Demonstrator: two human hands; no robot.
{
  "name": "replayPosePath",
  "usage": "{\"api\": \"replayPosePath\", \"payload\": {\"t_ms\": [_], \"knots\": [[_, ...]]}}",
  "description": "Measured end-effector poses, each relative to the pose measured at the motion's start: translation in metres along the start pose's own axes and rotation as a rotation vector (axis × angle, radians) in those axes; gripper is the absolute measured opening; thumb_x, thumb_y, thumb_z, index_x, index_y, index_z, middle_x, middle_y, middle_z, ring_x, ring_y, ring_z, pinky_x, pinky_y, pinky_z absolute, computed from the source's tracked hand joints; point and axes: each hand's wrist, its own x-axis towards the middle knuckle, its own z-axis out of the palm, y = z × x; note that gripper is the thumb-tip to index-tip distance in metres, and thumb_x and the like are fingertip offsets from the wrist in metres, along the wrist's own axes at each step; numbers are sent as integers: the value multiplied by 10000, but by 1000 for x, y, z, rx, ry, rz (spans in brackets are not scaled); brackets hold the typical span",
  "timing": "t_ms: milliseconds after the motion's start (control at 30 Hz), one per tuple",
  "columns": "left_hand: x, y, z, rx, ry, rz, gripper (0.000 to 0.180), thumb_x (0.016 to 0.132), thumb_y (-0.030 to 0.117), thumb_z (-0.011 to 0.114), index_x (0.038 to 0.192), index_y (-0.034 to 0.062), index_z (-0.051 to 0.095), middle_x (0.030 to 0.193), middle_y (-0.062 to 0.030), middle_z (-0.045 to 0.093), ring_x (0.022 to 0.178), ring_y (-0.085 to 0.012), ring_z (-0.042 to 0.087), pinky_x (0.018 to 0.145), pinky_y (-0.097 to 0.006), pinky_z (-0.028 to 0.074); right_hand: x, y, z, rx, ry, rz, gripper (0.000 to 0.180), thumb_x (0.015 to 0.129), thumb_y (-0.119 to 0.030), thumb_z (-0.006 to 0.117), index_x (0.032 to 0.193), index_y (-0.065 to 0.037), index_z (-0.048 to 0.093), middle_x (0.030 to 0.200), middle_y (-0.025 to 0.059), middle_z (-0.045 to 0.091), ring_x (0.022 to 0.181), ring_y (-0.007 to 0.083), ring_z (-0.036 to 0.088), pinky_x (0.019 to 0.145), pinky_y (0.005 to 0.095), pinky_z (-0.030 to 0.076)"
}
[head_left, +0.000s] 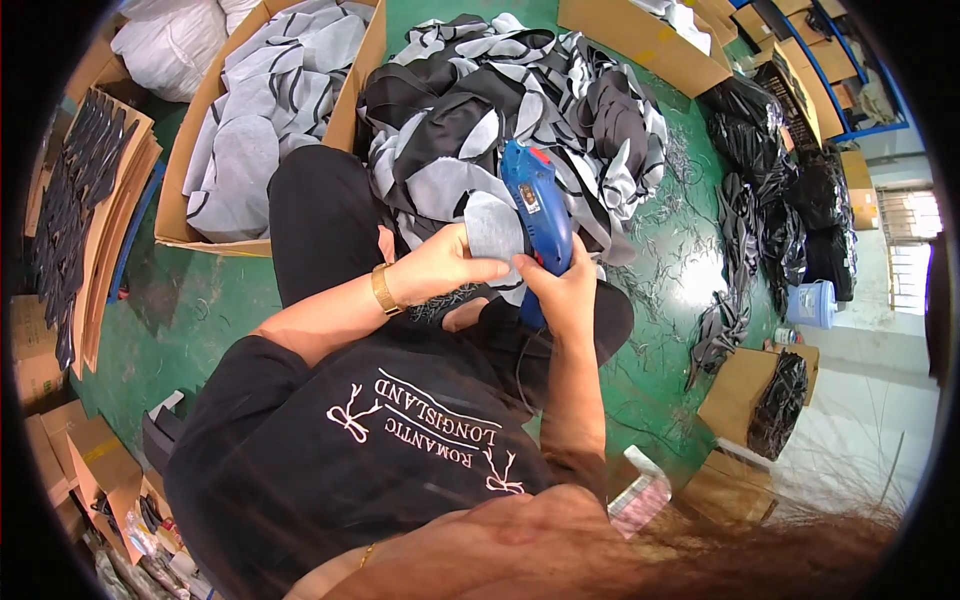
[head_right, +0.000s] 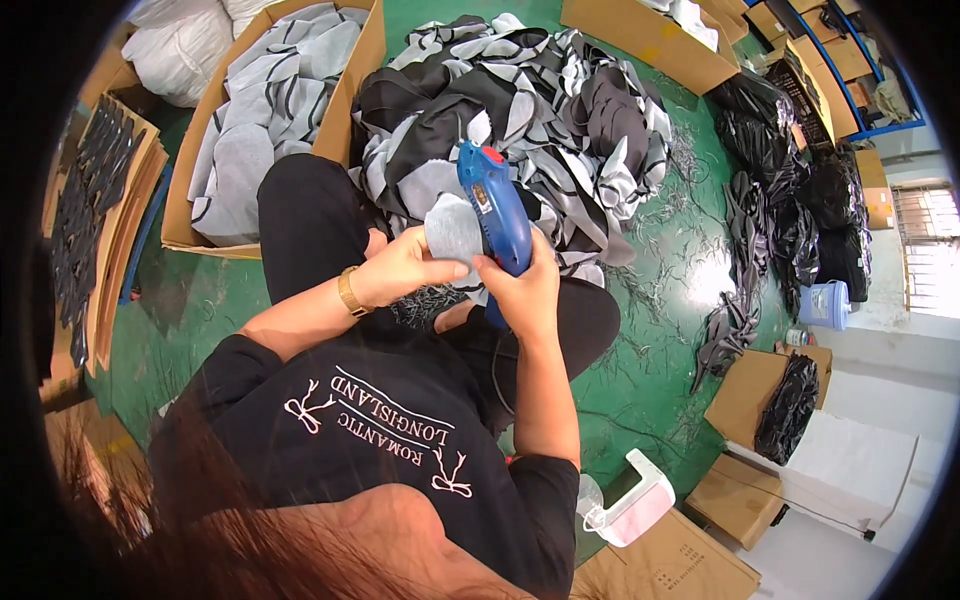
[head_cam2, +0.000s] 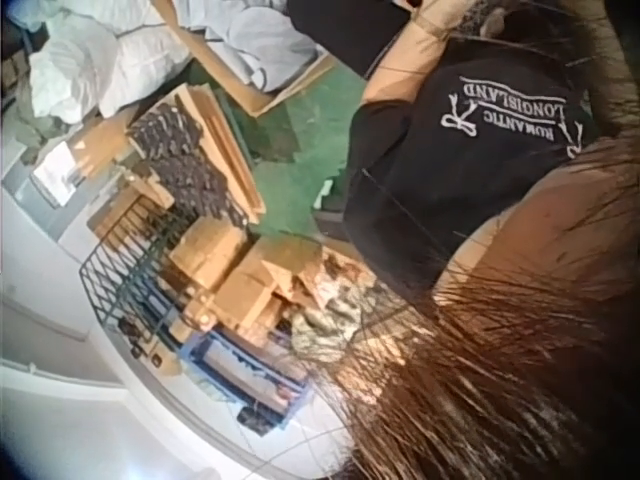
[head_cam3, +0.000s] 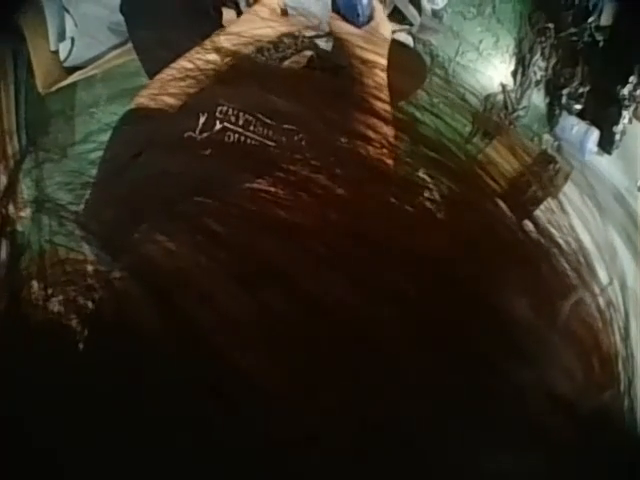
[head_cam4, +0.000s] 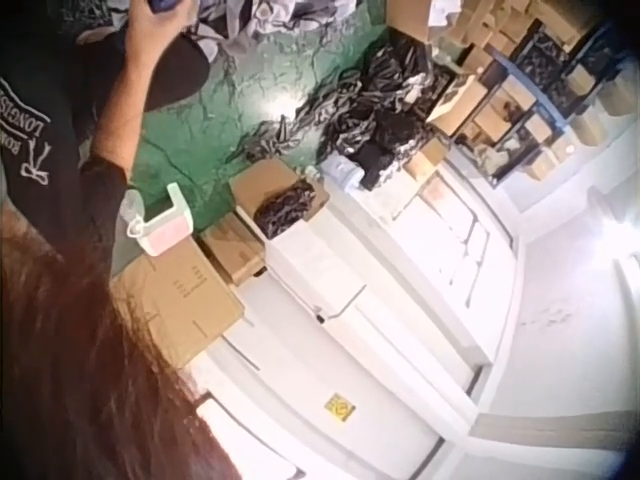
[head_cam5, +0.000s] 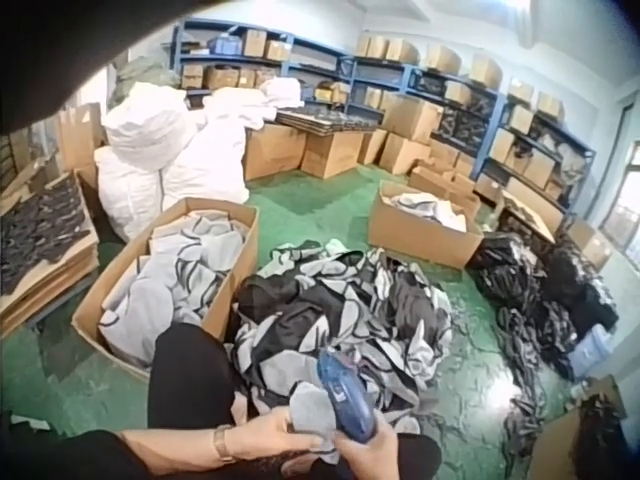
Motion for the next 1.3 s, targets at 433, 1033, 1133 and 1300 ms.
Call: {"api": "replayPosePath", "payload": {"t_ms": [433, 1033, 1133, 1300], "knots": [[16, -4, -24, -454, 166, -111, 217, 839, 80, 668, 1049, 47, 623, 974, -24, 667, 896, -127, 633, 798, -289, 507, -44, 28, -39, 696, -243, 307, 424, 689, -200, 681, 994, 26, 494, 684, 38, 451, 603, 147, 472, 544, 287, 451], [8, 2, -16, -399, 63, -85, 259, 848, 63, 649, 1103, 36, 614, 1030, -29, 654, 926, -131, 619, 841, -294, 486, -69, 41, -35, 747, -348, 476, 423, 669, -191, 704, 987, 15, 518, 629, 50, 461, 566, 150, 475, 488, 269, 417], [8, -3, -15, -367, 61, -76, 268, 846, 54, 646, 1110, 32, 609, 1038, -30, 652, 936, -124, 614, 851, -285, 479, -51, 36, -32, 604, -236, 292, 411, 714, -190, 704, 1015, 27, 526, 691, 66, 524, 588, 150, 508, 528, 259, 437], [1, -17, -5, -240, 40, -52, 256, 850, 66, 638, 1101, 27, 607, 1029, -28, 649, 929, -107, 605, 850, -271, 468, -19, 11, -9, 233, -37, 97, 366, 693, -106, 775, 978, -1, 571, 813, 33, 590, 662, 96, 555, 610, 227, 458]]}}
